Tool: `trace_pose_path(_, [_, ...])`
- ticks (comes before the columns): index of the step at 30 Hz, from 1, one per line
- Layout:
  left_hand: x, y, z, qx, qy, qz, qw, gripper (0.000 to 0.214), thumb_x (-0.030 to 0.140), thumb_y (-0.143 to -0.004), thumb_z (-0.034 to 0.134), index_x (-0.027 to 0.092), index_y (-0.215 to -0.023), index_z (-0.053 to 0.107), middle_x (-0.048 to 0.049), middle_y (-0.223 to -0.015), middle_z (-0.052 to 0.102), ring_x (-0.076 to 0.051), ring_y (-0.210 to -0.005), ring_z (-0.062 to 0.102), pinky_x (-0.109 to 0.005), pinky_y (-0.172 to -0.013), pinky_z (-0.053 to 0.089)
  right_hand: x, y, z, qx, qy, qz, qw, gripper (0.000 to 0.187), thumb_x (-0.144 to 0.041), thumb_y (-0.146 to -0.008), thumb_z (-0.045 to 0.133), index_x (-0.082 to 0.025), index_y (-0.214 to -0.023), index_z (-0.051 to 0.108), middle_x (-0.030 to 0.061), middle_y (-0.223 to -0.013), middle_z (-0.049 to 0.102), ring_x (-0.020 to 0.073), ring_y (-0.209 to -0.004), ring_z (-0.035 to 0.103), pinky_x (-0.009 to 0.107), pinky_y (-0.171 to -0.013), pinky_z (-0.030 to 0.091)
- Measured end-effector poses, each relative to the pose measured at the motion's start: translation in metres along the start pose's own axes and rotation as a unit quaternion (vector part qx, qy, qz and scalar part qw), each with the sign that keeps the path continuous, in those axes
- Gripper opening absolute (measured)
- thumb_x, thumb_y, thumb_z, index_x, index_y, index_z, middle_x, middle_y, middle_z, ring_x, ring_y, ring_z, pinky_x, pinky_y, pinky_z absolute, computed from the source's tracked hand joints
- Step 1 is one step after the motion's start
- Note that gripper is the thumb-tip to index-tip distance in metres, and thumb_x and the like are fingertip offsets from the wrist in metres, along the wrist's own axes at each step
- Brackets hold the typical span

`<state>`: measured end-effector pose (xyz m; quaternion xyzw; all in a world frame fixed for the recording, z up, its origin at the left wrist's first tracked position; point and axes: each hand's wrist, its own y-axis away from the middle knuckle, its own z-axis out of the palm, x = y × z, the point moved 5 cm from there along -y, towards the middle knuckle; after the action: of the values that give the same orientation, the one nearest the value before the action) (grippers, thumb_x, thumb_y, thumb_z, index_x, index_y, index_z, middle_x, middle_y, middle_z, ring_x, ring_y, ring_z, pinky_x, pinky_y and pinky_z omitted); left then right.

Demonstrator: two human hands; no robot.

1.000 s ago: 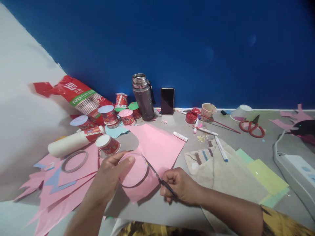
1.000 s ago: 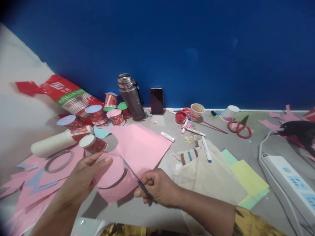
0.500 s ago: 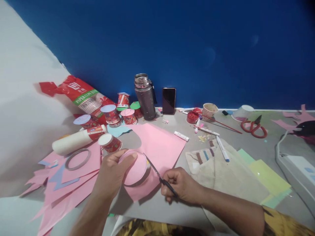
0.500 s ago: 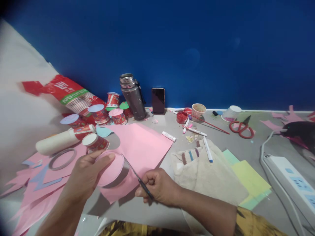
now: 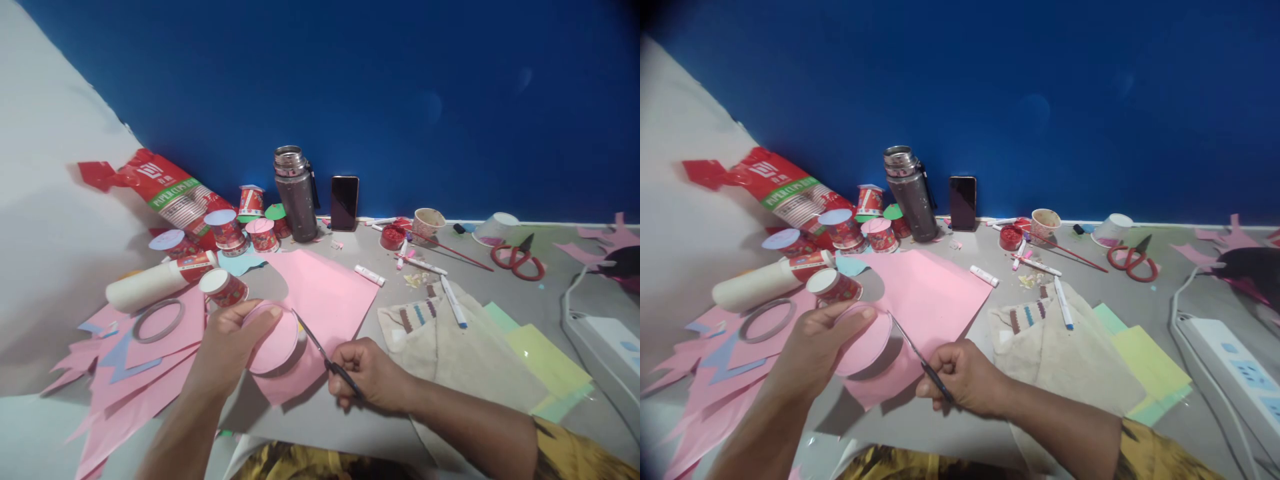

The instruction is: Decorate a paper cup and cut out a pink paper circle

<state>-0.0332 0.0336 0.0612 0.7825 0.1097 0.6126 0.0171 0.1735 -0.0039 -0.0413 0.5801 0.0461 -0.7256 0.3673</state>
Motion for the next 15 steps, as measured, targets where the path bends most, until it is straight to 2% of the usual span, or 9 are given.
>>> trace_pose_path(6, [0.0029,-0.0027,-0.0010,0.023,-0.027,0.029,0.999,0.034,0.051,-0.070,0.083,0.019,-0.065,0.076,-0.0013,-0.062,0.065,-0.016,-0.062,0.055,-0.026,-0.055,0.044,0.0013,0.0002,0.0010,0.002,-0.009,0.012,1.000,0.056,-0.058,-0.054,0.097,-0.016,-0.066,0.061,-0.0027,-0.052,0.063,0.0087,-0.044,0.055,0.020,-0.046,0.042])
trace_pose_path(15, [0.0079,-0.0014,0.0021,0.041,-0.055,0.014,0.998,0.029,0.046,-0.070,0.077,0.018,-0.062,0.073,0.0030,-0.052,0.054,-0.012,-0.052,0.047,-0.023,-0.048,0.038,0.0020,0.0001,0.0038,-0.002,-0.021,0.017,1.000,0.058,-0.058,-0.049,0.099,-0.016,-0.064,0.061,-0.0027,-0.052,0.064,0.0096,-0.046,0.058,0.021,-0.048,0.047])
